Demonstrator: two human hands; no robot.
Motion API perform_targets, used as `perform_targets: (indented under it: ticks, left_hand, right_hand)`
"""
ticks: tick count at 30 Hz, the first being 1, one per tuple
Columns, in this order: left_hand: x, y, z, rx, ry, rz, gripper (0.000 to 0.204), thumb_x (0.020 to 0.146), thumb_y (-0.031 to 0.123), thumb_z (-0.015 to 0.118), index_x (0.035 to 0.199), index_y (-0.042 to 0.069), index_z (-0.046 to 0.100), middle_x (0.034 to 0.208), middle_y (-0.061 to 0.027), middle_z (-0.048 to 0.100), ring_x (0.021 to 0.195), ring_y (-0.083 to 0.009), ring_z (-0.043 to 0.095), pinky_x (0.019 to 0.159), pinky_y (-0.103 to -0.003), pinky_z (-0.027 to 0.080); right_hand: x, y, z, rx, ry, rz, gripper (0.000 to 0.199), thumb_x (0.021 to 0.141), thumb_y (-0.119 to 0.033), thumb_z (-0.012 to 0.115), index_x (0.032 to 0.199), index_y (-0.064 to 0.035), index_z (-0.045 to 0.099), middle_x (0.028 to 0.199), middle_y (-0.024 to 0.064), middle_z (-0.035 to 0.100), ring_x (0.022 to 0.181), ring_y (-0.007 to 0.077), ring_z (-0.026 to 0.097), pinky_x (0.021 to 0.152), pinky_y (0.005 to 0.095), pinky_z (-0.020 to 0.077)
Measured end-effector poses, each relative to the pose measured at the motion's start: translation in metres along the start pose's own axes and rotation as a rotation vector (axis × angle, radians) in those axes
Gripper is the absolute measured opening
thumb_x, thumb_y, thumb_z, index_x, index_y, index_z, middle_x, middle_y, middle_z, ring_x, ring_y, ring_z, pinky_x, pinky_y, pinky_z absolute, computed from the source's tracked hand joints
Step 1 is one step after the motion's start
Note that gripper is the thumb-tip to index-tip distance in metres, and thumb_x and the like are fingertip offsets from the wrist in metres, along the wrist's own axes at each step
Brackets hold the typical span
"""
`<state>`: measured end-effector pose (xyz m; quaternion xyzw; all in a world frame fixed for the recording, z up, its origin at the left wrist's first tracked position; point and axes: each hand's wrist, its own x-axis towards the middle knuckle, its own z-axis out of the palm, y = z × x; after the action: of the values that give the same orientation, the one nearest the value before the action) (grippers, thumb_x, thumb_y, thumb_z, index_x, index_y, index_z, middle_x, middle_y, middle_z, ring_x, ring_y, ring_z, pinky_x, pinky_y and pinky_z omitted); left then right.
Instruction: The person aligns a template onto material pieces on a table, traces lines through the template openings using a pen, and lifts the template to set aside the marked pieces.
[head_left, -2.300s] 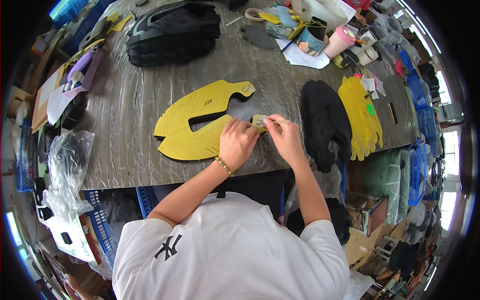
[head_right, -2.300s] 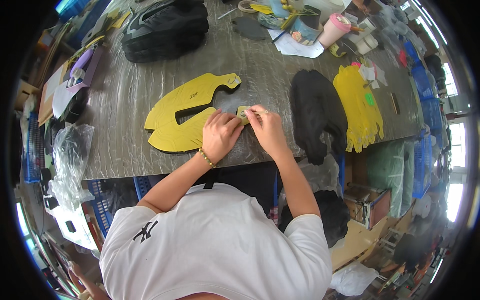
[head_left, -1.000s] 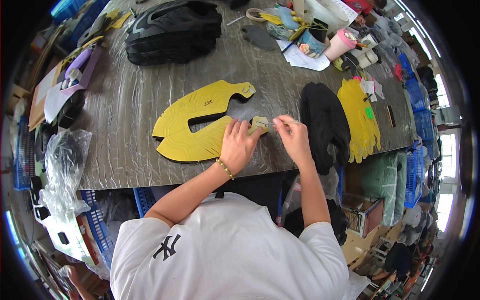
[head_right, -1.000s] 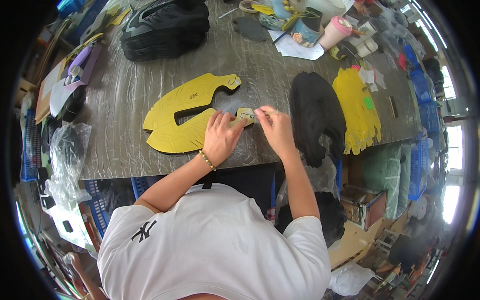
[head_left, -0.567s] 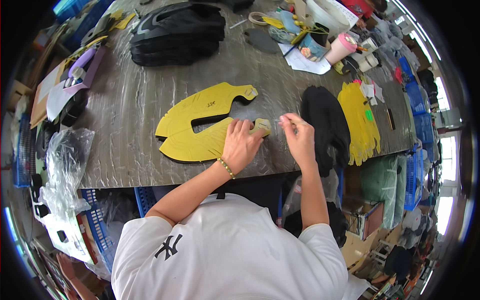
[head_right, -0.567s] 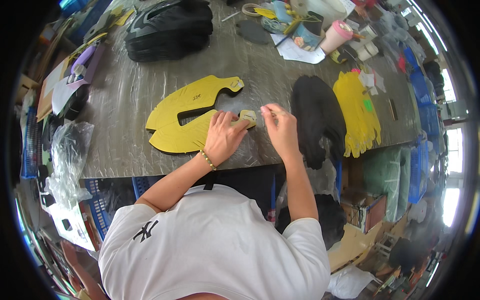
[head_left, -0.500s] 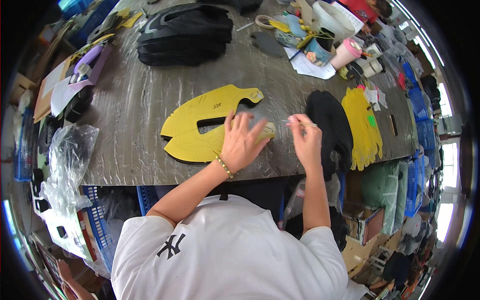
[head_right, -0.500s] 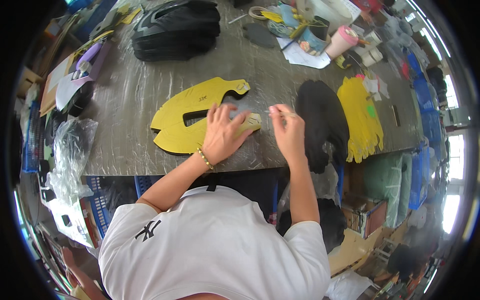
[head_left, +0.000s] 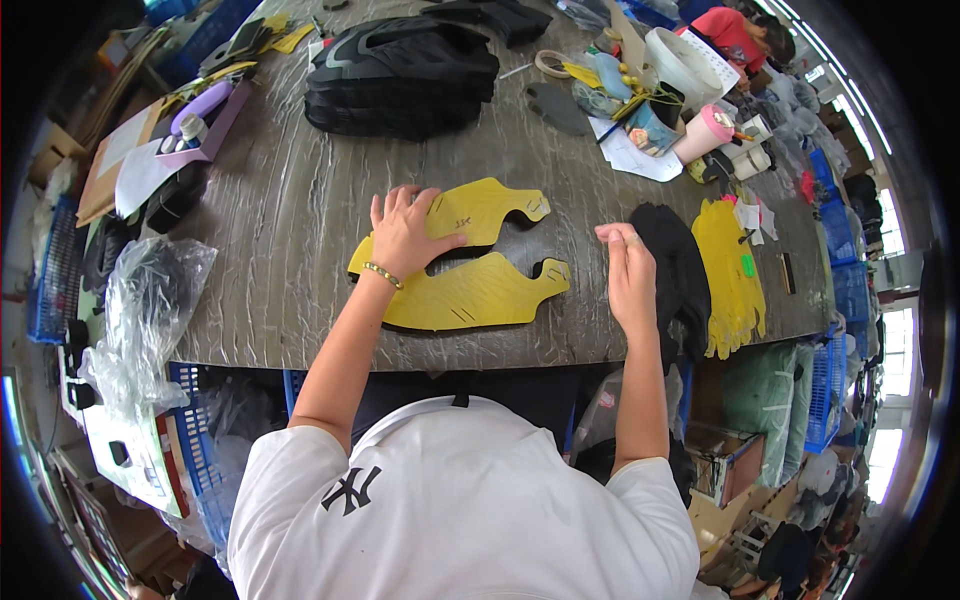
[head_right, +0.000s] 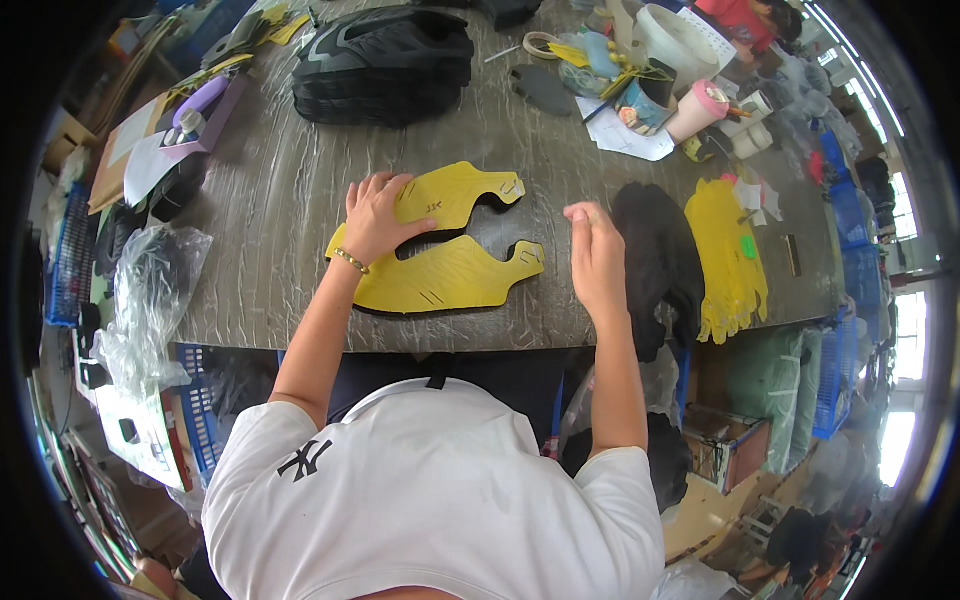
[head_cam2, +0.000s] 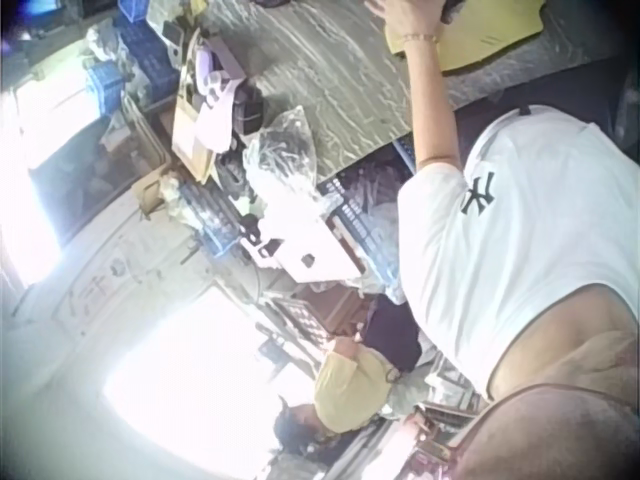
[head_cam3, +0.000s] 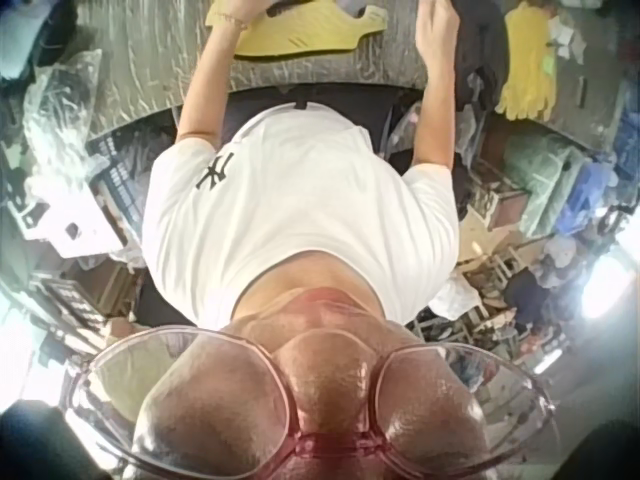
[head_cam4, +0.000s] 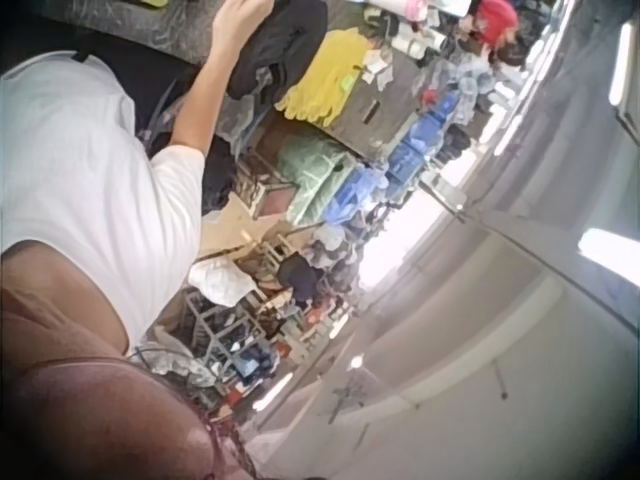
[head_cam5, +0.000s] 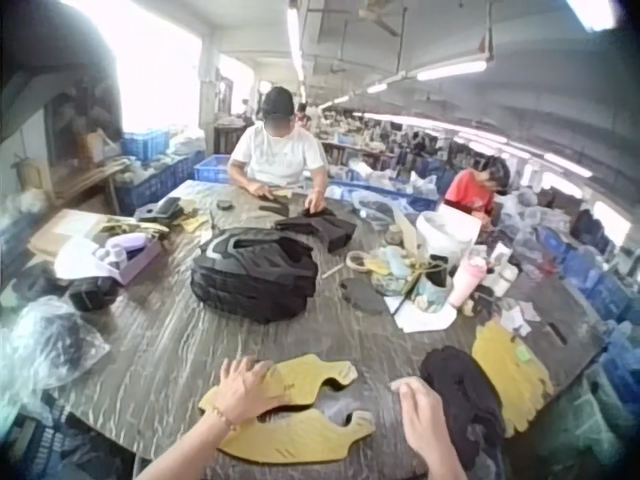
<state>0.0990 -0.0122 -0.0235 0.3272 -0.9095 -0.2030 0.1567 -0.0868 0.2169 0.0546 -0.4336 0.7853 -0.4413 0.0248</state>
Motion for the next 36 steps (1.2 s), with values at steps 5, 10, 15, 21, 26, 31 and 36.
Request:
perform_targets:
  ticks: [5, 10, 15, 21, 26, 31, 36]
  left_hand:
    - [-0.004, 0.015, -0.022, -0.034, 0.323, 0.212, 0.047, 0.076, 0.034, 0.076, 0.113, 0.01, 0.059, 0.119, -0.0106, 0.058, 0.119, -0.03, 0.051, 0.105, -0.052, 0.034]
    - [-0.038, -0.013, -0.126, -0.951, 0.007, 0.08, 0.012, 0.092, 0.006, 0.058, 0.103, 0.001, 0.059, 0.09, -0.002, 0.064, 0.083, -0.0072, 0.06, 0.072, -0.021, 0.046]
    - [-0.105, -0.088, -0.199, -1.174, 0.184, 0.047, 0.016, 0.093, 0.003, 0.055, 0.108, -0.001, 0.055, 0.096, -0.0042, 0.066, 0.085, -0.0076, 0.06, 0.077, -0.021, 0.046]
    - [-0.144, -0.128, -0.205, -1.266, 0.278, -0.01, 0.016, 0.095, 0.007, 0.054, 0.11, 0.001, 0.051, 0.101, -0.0045, 0.063, 0.09, -0.0088, 0.06, 0.08, -0.021, 0.046]
    - [-0.103, -0.116, -0.173, -1.354, 0.073, 0.059, 0.018, 0.094, 0.009, 0.056, 0.109, 0.001, 0.051, 0.097, -0.0037, 0.063, 0.086, -0.0083, 0.06, 0.076, -0.02, 0.046]
    - [-0.04, -0.066, -0.139, -1.454, -0.19, 0.101, 0.023, 0.095, 0.007, 0.055, 0.116, -0.001, 0.051, 0.104, -0.0081, 0.067, 0.092, -0.0097, 0.064, 0.08, -0.021, 0.049]
    - [0.019, -0.014, -0.09, -1.193, -0.325, 0.062, 0.026, 0.095, 0.009, 0.057, 0.12, 0.0, 0.055, 0.094, -0.0032, 0.067, 0.083, -0.0053, 0.062, 0.073, -0.019, 0.048]
  right_hand:
    - [0.045, 0.012, 0.013, -0.066, 0.025, -0.058, 0.025, 0.099, -0.014, 0.042, 0.098, 0.003, 0.061, 0.094, 0.0182, 0.066, 0.089, 0.0336, 0.064, 0.08, 0.0358, 0.0484]
    - [0.088, 0.025, 0.07, -0.128, -0.314, -0.231, 0.021, 0.089, -0.007, 0.053, 0.106, -0.0011, 0.063, 0.106, 0.0202, 0.063, 0.105, 0.0373, 0.056, 0.093, 0.0437, 0.0434]
    - [0.088, 0.012, 0.133, -0.191, -0.63, -0.392, 0.044, 0.084, -0.022, 0.069, 0.125, -0.0086, 0.058, 0.123, 0.0129, 0.053, 0.116, 0.0331, 0.047, 0.099, 0.0416, 0.0402]
    - [0.085, 0.002, 0.142, -0.344, -0.751, -0.385, 0.053, 0.081, -0.025, 0.072, 0.131, -0.0137, 0.055, 0.122, 0.0094, 0.052, 0.118, 0.0295, 0.046, 0.1, 0.041, 0.0394]
    - [0.055, -0.023, 0.117, -0.501, -0.306, -0.607, 0.032, 0.081, -0.015, 0.07, 0.111, -0.0101, 0.06, 0.115, 0.0025, 0.053, 0.109, 0.0215, 0.048, 0.086, 0.0377, 0.0404]
    - [0.005, -0.068, 0.0, -0.246, -0.13, -0.466, 0.011, 0.084, -0.012, 0.069, 0.093, -0.0072, 0.067, 0.083, 0.0054, 0.06, 0.077, 0.0211, 0.057, 0.078, 0.0337, 0.0404]
    - [-0.014, -0.027, -0.137, -0.129, 0.165, 0.242, 0.028, 0.093, -0.02, 0.062, 0.11, 0.0028, 0.064, 0.085, 0.0044, 0.067, 0.079, 0.0104, 0.059, 0.071, 0.028, 0.0456]
